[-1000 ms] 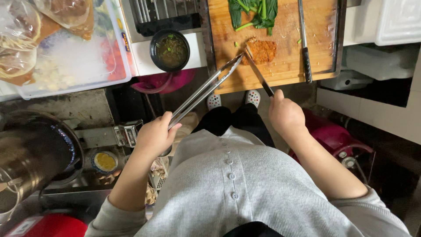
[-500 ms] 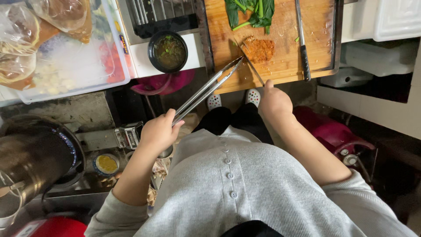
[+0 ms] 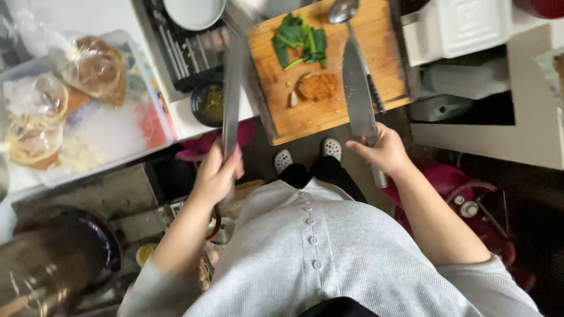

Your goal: The person slices a breaded cutlet on a cutting board, then fries an egg and places it on a plate with the cutlet and cucumber. They boil noodles, drain them, and transfer them to a red bowl. The person adds green vegetables and a yellow sauce to the noodles, then mixes everything with chopsticks.

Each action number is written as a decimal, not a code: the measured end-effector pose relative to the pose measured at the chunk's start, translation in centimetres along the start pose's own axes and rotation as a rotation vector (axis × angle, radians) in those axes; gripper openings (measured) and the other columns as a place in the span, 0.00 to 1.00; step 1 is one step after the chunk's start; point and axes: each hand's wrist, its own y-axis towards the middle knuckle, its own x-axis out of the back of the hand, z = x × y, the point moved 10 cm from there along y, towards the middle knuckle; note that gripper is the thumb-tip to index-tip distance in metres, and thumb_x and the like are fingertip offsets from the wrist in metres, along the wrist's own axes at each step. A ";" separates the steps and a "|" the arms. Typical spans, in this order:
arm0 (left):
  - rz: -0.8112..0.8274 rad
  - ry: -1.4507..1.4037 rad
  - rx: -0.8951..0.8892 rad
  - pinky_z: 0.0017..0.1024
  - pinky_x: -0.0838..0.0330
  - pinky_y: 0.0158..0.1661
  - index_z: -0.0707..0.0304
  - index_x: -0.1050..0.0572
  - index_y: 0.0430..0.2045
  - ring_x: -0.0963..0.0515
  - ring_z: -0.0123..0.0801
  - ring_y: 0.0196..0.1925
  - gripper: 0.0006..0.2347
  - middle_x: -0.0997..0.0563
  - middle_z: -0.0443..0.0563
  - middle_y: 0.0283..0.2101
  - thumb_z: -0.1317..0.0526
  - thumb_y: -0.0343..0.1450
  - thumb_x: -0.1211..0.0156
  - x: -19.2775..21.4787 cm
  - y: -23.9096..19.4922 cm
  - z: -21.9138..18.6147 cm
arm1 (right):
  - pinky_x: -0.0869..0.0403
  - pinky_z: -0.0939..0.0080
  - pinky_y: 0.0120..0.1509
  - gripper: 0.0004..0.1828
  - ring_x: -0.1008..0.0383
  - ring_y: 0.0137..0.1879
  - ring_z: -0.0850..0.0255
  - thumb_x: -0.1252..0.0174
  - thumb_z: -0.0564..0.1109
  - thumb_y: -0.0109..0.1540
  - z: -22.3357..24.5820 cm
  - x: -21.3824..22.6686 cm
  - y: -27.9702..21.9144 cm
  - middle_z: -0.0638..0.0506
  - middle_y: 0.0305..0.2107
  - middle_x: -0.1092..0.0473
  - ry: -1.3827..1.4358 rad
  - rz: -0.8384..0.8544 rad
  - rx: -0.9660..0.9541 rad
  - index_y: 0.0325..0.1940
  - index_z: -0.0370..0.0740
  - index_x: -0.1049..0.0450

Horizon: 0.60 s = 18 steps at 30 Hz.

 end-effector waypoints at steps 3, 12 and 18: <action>0.089 -0.678 -0.118 0.31 0.31 0.33 0.57 0.36 0.46 0.29 0.31 0.31 0.05 0.32 0.46 0.34 0.58 0.83 0.53 -9.0 7.1 -4.1 | 0.31 0.69 0.30 0.14 0.30 0.30 0.74 0.29 0.38 0.54 0.6 0.3 -2.9 0.62 0.29 0.26 0.473 0.049 -0.013 0.39 0.40 0.27; 0.324 -0.974 -0.125 0.46 0.24 0.49 0.56 0.37 0.43 0.28 0.33 0.30 0.09 0.31 0.47 0.33 0.53 0.82 0.57 -34.1 13.1 -16.5 | 0.31 0.66 0.29 0.15 0.32 0.26 0.68 0.31 0.39 0.55 -5.5 13.1 -12.6 0.55 0.26 0.30 0.949 -0.246 0.033 0.39 0.41 0.32; 0.572 -0.868 -0.116 0.46 0.21 0.48 0.58 0.39 0.38 0.29 0.31 0.28 0.11 0.32 0.47 0.30 0.52 0.83 0.58 -53.8 10.7 -19.9 | 0.35 0.65 0.28 0.16 0.36 0.24 0.66 0.34 0.37 0.57 -13.7 20.2 -21.8 0.49 0.27 0.29 1.210 -0.197 0.136 0.34 0.42 0.37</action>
